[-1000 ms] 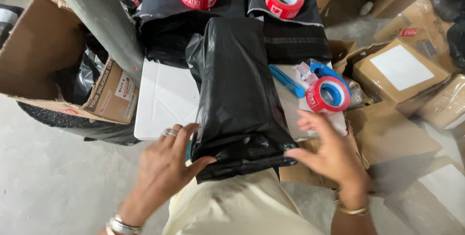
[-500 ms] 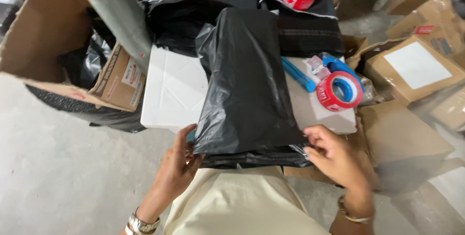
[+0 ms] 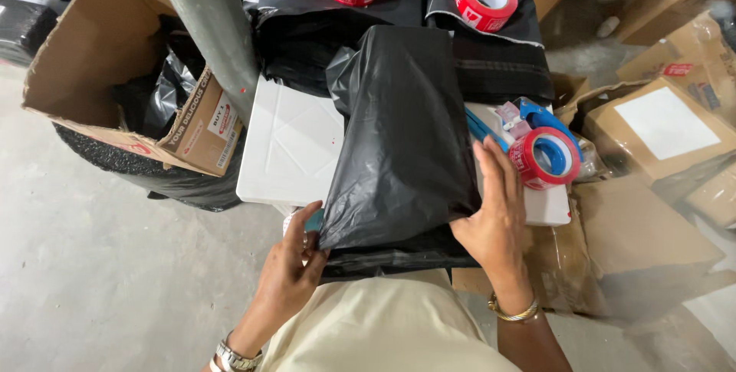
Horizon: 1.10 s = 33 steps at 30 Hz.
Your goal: The person packs items into black shipping bags and small cardboard boxes, sealing them with tape and applying shipping labels.
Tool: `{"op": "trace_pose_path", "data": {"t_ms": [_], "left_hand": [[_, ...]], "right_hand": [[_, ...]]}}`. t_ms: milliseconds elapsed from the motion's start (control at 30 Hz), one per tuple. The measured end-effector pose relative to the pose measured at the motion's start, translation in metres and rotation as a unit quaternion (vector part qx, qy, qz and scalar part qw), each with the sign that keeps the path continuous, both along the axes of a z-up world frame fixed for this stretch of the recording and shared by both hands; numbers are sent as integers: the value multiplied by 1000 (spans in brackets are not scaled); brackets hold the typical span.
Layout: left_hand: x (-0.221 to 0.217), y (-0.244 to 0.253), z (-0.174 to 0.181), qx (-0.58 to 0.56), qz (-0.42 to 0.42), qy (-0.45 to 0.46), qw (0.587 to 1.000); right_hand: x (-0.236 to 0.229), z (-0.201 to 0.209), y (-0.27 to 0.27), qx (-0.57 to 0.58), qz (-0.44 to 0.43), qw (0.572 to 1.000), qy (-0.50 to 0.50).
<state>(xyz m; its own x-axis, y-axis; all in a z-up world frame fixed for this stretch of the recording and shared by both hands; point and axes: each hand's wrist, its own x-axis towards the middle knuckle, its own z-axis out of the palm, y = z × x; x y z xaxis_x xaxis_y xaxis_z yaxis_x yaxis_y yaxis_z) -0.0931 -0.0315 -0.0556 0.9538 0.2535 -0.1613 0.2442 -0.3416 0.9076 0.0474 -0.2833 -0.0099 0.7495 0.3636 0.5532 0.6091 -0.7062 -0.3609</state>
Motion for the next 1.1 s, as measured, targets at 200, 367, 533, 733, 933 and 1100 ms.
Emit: {"op": "trace_pose_path", "data": {"t_ms": [200,367,533,733,933,1100], "left_hand": [[0,0,1,-68,-17,-22,997],[1,6,2,-52,-12,-12,999],[-4,12,-4,-133,-18,-10,991],[-2,20,-2,-253,-50,-40,965],[-1,26,1,-245,-43,-7,969],[2,30,-3,-260,-59,-2,964]], "right_hand": [[-5,-7,-27,11,-62,973,220],[-6,-15,-63,25,4,961,275],[-24,14,-61,156,-27,950,269],[-42,37,32,53,274,919,278],[-41,25,91,5,354,865,355],[-40,15,97,-22,393,866,308]]}}
